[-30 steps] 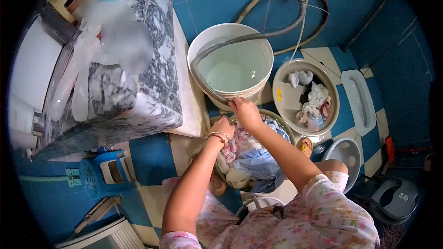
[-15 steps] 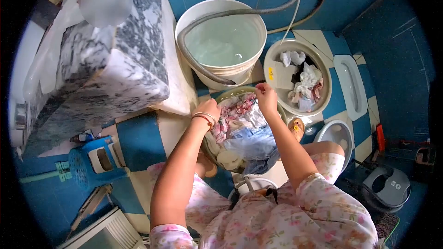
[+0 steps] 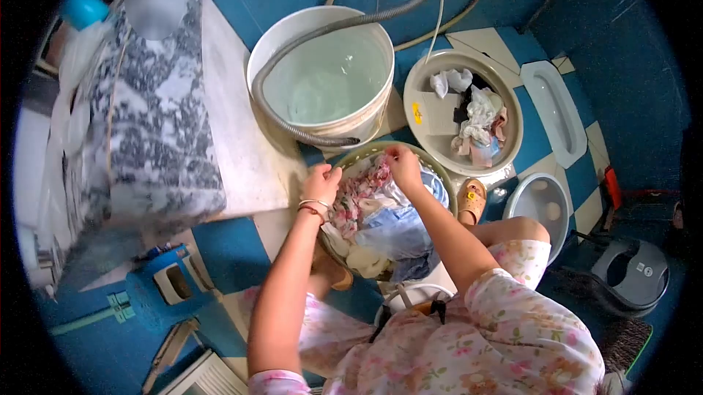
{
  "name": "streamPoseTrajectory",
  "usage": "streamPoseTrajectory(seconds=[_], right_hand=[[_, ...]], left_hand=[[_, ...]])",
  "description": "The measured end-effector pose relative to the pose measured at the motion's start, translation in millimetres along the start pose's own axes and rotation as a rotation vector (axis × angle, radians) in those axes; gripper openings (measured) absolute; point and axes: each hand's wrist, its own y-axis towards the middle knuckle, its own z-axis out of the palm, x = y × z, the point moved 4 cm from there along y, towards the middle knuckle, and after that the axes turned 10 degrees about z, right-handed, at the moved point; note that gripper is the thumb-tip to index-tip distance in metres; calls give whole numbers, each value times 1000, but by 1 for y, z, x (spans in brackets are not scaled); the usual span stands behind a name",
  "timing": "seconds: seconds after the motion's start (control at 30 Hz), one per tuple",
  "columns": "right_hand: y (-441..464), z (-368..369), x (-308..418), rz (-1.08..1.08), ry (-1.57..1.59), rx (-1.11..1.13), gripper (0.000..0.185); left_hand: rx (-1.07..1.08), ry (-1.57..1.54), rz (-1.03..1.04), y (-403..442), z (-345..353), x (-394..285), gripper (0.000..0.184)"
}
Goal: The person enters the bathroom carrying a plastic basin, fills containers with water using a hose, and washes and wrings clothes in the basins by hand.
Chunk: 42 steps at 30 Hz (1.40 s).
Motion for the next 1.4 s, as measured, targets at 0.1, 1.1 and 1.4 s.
streamPoseTrajectory(seconds=[0.1,1.1,1.4], right_hand=[[12,6,14,-61,37,-46,24],[37,-70,166,50,793,424,21],[44,-24,255,-147,585,446,39]], left_hand=[[-138,-265,17,26,17,4,61],[-184,-708,521,52,65,-16,43],[-121,-837,636,52,60,-11,40]])
